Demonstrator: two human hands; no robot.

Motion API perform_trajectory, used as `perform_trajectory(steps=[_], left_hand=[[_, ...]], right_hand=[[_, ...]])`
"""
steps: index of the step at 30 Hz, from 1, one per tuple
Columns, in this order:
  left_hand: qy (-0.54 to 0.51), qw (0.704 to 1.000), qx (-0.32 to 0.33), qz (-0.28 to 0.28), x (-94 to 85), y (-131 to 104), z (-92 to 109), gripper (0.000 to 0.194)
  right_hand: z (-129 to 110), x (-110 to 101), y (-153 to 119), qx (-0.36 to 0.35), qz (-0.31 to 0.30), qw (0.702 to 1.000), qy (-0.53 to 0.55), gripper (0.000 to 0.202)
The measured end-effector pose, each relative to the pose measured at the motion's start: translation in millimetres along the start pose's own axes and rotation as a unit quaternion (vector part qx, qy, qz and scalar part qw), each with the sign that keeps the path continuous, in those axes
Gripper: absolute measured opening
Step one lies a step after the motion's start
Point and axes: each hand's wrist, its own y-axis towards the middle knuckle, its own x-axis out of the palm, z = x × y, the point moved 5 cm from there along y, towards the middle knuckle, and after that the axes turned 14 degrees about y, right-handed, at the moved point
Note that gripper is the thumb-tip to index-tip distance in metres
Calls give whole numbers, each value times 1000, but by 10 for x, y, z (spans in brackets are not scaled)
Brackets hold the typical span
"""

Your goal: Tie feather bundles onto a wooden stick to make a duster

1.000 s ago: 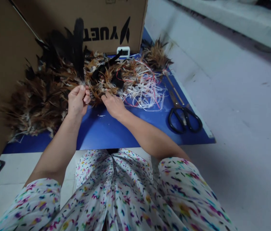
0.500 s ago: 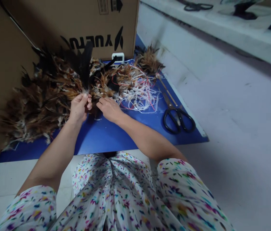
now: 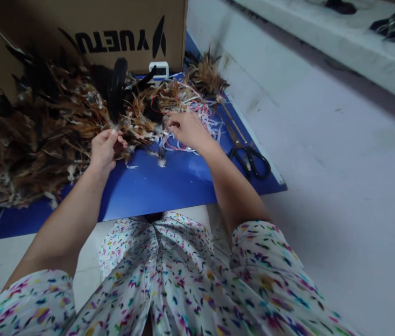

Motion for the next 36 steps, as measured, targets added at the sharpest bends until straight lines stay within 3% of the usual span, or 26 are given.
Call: perform_trajectory(steps=[4,10,18,23,26,32,36], left_hand=[[17,1000,1,21,-37,81,-32,24],[8,998,20,60,-121,139,10,24],[-6,996,57,64,-116,6,212,25],[-3,995,92,41,-127,32,161,24],[-5,995,96,40,-145,53,131,24],[-15,995,96,32,-86,-35,244,23],[-15,998,53,-11,29,-130,265,23]], right_hand=[[128,135,-74,17,-45,999,-8,33],[50,313,-88,-22,-74,997,-30,29],[49,452,-9,-17,-10,994,-111,37],[80,552,86,15,-8,990,-143,36],[105,523,108,31,-17,989,-141,36],[76,355,109,37,38,994,-91,36],[24,412,163,-6,19,1000,-15,43]])
